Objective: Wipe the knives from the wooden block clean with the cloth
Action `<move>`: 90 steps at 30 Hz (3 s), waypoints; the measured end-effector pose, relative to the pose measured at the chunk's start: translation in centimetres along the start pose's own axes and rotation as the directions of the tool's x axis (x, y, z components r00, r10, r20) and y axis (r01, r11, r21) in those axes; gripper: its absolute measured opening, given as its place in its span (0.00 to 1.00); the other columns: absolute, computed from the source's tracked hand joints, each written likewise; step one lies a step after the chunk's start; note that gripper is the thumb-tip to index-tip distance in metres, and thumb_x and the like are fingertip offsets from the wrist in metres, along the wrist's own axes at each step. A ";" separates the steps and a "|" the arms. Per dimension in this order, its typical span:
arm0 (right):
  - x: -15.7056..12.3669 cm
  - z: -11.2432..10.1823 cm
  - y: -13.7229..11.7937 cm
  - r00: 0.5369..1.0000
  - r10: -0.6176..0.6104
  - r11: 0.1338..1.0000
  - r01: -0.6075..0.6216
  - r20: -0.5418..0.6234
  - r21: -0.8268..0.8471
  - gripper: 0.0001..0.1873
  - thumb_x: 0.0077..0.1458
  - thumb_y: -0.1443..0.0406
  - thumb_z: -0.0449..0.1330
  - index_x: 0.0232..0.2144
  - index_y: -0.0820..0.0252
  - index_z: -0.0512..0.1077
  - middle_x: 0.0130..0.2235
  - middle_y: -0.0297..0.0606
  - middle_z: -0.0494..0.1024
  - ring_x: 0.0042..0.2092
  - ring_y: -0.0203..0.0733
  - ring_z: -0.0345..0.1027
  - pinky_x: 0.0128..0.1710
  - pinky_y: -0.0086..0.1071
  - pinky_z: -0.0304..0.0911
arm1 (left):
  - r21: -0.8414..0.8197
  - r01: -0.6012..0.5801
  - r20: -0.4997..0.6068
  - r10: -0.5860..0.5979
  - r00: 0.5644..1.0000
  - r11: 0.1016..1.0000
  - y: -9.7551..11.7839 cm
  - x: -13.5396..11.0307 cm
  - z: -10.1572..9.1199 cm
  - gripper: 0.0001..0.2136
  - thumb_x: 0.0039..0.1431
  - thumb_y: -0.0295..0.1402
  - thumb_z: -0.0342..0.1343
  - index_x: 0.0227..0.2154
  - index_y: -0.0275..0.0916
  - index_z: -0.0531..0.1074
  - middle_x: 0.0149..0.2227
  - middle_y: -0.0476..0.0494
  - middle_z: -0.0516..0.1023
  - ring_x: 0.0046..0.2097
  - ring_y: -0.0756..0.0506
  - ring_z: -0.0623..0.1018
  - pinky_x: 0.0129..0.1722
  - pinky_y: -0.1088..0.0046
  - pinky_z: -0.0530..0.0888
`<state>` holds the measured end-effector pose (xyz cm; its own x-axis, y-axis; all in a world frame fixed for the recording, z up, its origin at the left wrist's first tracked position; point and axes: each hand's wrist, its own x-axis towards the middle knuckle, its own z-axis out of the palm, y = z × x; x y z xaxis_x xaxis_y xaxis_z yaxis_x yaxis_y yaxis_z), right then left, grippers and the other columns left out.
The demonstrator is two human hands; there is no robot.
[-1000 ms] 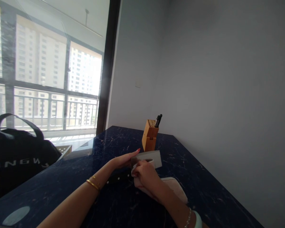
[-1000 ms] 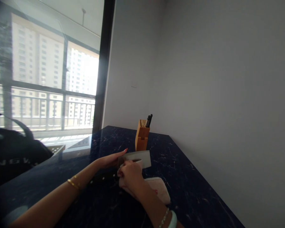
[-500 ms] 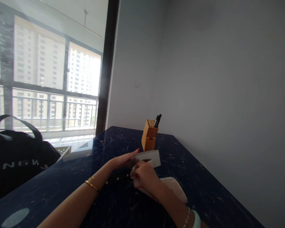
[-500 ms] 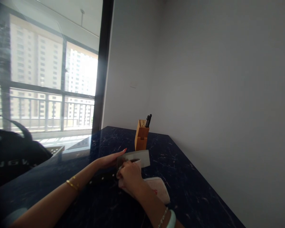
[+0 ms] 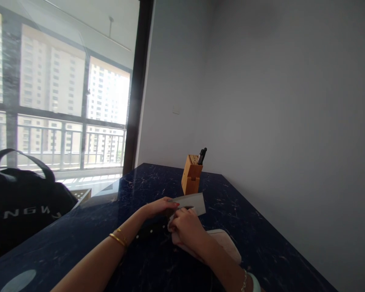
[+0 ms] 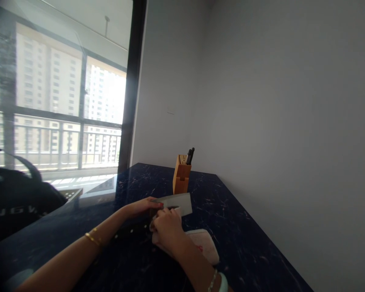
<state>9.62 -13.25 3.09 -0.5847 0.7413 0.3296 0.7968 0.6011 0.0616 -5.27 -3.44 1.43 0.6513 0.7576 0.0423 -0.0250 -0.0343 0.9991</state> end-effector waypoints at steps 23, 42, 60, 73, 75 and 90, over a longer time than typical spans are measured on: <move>-2.0 -2.3 4.8 0.968 0.223 0.942 -0.184 0.114 -0.281 0.19 0.49 0.71 0.51 0.46 0.59 0.65 0.46 0.46 0.71 0.48 0.51 0.59 0.44 0.44 0.50 | -0.206 0.084 -0.210 -0.128 0.969 0.975 -0.6 1.0 -1.7 0.08 0.45 0.31 0.60 0.28 0.32 0.71 0.25 0.42 0.76 0.27 0.45 0.75 0.29 0.70 0.70; 1.2 2.2 1.6 0.924 0.339 0.528 -0.343 0.177 0.777 0.17 0.41 0.75 0.51 0.33 0.61 0.74 0.33 0.37 0.76 0.36 0.38 0.69 0.33 0.28 0.61 | -0.325 -0.142 -0.339 0.025 0.940 0.935 0.8 0.5 -2.2 0.04 0.48 0.27 0.57 0.28 0.33 0.71 0.22 0.46 0.73 0.24 0.48 0.73 0.28 0.73 0.68; 0.8 2.7 -0.6 0.970 0.054 -0.260 -0.214 0.236 0.941 0.20 0.41 0.59 0.65 0.36 0.65 0.71 0.34 0.38 0.73 0.37 0.38 0.69 0.41 0.35 0.61 | -0.471 -0.255 -0.233 0.160 0.959 0.845 3.2 -0.2 2.5 0.09 0.52 0.27 0.54 0.36 0.29 0.72 0.26 0.41 0.77 0.28 0.46 0.75 0.34 0.70 0.69; 0.5 2.0 -2.1 0.995 0.081 -0.261 -0.036 0.060 0.965 0.20 0.46 0.59 0.62 0.40 0.61 0.66 0.40 0.39 0.72 0.44 0.42 0.66 0.46 0.38 0.59 | -0.560 -0.120 -0.074 0.095 0.993 0.820 3.9 -1.5 3.2 0.10 0.52 0.29 0.53 0.38 0.32 0.71 0.28 0.42 0.77 0.30 0.45 0.76 0.35 0.69 0.69; 0.6 2.0 -2.3 0.994 0.101 -0.252 -0.006 0.033 0.968 0.19 0.47 0.59 0.62 0.40 0.61 0.66 0.40 0.39 0.72 0.44 0.42 0.67 0.46 0.39 0.58 | -0.586 -0.111 -0.065 0.090 0.994 0.803 3.9 -1.5 3.0 0.09 0.52 0.29 0.53 0.36 0.32 0.72 0.28 0.43 0.77 0.30 0.46 0.76 0.35 0.70 0.69; 1.2 2.2 -0.5 0.932 0.323 0.180 0.107 -0.161 0.978 0.14 0.52 0.56 0.54 0.37 0.58 0.61 0.34 0.34 0.71 0.38 0.41 0.66 0.43 0.37 0.59 | -0.678 -0.288 -0.128 0.277 0.952 0.676 4.0 -1.5 -0.3 0.17 0.58 0.37 0.45 0.47 0.35 0.66 0.50 0.40 0.70 0.47 0.46 0.72 0.45 0.71 0.68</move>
<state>8.21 -12.00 1.35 -0.2629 0.8375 0.4791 -0.0682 0.4792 -0.8751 -6.59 -4.56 5.40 0.5165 0.7951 0.3178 -0.7186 0.2007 0.6658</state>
